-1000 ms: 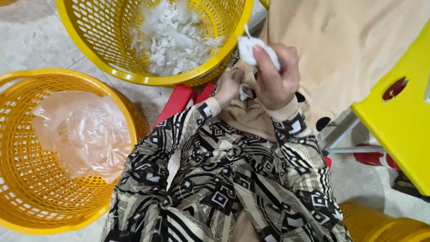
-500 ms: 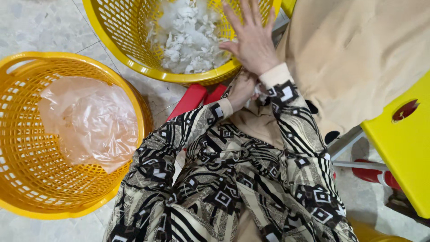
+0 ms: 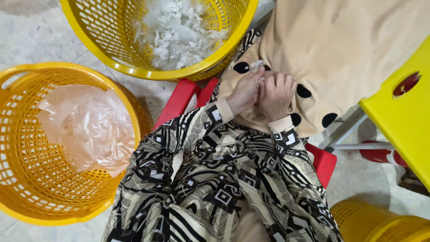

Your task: The person repeatedly pulls white fluffy material from a beige polka-dotted pillowcase and places it into a yellow basket. They continue to pull and fluff the material, occasionally shaking the pillowcase to dislodge more material, and then transfer it to the basket.

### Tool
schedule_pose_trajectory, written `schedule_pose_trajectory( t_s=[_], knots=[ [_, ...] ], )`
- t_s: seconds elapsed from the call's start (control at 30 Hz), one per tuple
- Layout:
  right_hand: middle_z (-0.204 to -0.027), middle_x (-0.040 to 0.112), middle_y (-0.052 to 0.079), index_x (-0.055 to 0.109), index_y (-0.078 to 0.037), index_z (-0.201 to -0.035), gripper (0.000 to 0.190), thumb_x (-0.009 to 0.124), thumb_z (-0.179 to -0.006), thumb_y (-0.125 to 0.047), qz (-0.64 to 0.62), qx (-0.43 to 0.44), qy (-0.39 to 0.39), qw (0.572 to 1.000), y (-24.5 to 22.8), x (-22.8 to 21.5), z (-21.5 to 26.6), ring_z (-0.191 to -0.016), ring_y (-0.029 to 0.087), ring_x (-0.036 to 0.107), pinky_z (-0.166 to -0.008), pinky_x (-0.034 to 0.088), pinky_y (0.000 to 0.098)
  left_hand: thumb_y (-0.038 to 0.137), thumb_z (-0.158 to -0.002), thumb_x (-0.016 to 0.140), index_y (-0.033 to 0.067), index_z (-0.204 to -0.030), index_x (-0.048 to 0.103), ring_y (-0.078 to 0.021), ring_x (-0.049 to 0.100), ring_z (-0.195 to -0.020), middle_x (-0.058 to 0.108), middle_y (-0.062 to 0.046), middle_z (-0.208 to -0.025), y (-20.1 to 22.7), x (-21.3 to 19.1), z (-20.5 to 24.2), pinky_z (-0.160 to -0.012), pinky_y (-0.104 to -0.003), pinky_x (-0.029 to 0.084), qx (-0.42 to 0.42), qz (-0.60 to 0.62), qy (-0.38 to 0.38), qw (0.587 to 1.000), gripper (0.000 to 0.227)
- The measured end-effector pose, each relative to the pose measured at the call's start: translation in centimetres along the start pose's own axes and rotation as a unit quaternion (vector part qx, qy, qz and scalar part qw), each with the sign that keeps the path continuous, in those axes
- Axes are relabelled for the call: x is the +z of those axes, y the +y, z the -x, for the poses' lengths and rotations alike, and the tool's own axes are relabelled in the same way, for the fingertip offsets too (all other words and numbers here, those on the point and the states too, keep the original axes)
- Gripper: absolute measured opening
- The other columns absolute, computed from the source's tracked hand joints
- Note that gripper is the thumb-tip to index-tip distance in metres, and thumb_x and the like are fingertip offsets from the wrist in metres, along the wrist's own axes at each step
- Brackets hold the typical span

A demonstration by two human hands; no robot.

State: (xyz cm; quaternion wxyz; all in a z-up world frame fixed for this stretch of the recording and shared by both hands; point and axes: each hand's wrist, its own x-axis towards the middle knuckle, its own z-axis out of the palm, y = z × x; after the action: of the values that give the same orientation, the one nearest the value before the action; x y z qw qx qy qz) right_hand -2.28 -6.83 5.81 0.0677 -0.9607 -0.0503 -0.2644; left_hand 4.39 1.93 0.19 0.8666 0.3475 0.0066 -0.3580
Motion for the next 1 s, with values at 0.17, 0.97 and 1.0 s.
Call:
schedule_pose_trajectory(
  t_s=[0.17, 0.97, 1.0],
  knots=[
    [-0.081, 0.061, 0.018, 0.062, 0.0, -0.092, 0.021, 0.06, -0.109, -0.012, -0.137, -0.026, 0.096, 0.985, 1.1, -0.3, -0.1, -0.07, 0.034, 0.06, -0.064, 0.045, 0.0457, 0.024, -0.114, 0.049, 0.0047, -0.101, 0.07, -0.029, 0.066, -0.068, 0.067, -0.013, -0.079, 3.5, 0.3, 2.6, -0.059, -0.041, 0.051, 0.402, -0.588, 0.012, 0.702, 0.031],
    [-0.079, 0.056, 0.01, 0.059, 0.0, -0.099, 0.032, 0.044, -0.114, -0.023, -0.359, -0.018, 0.166, 0.918, -2.8, -4.7, -6.3, -0.063, 0.019, 0.057, -0.056, 0.041, 0.0322, 0.056, -0.099, 0.065, 0.0157, -0.155, 0.05, -0.0493, 0.004, -0.153, 0.021, -0.022, -0.169, 19.4, -13.2, 7.1, -0.11, -0.083, 0.009, 0.222, -0.88, 0.199, 0.37, 0.07],
    [-0.083, 0.057, 0.012, 0.059, 0.0, -0.101, 0.032, 0.046, -0.116, -0.025, -0.347, -0.073, 0.196, 0.915, -4.3, -5.0, -8.6, -0.063, 0.022, 0.061, -0.057, 0.044, 0.0334, 0.054, -0.095, 0.066, 0.0134, -0.149, 0.055, -0.0511, 0.013, -0.148, 0.029, -0.025, -0.163, 20.0, -12.6, 8.2, -0.107, -0.082, 0.016, 0.235, -0.885, 0.208, 0.344, 0.068]
  ],
)
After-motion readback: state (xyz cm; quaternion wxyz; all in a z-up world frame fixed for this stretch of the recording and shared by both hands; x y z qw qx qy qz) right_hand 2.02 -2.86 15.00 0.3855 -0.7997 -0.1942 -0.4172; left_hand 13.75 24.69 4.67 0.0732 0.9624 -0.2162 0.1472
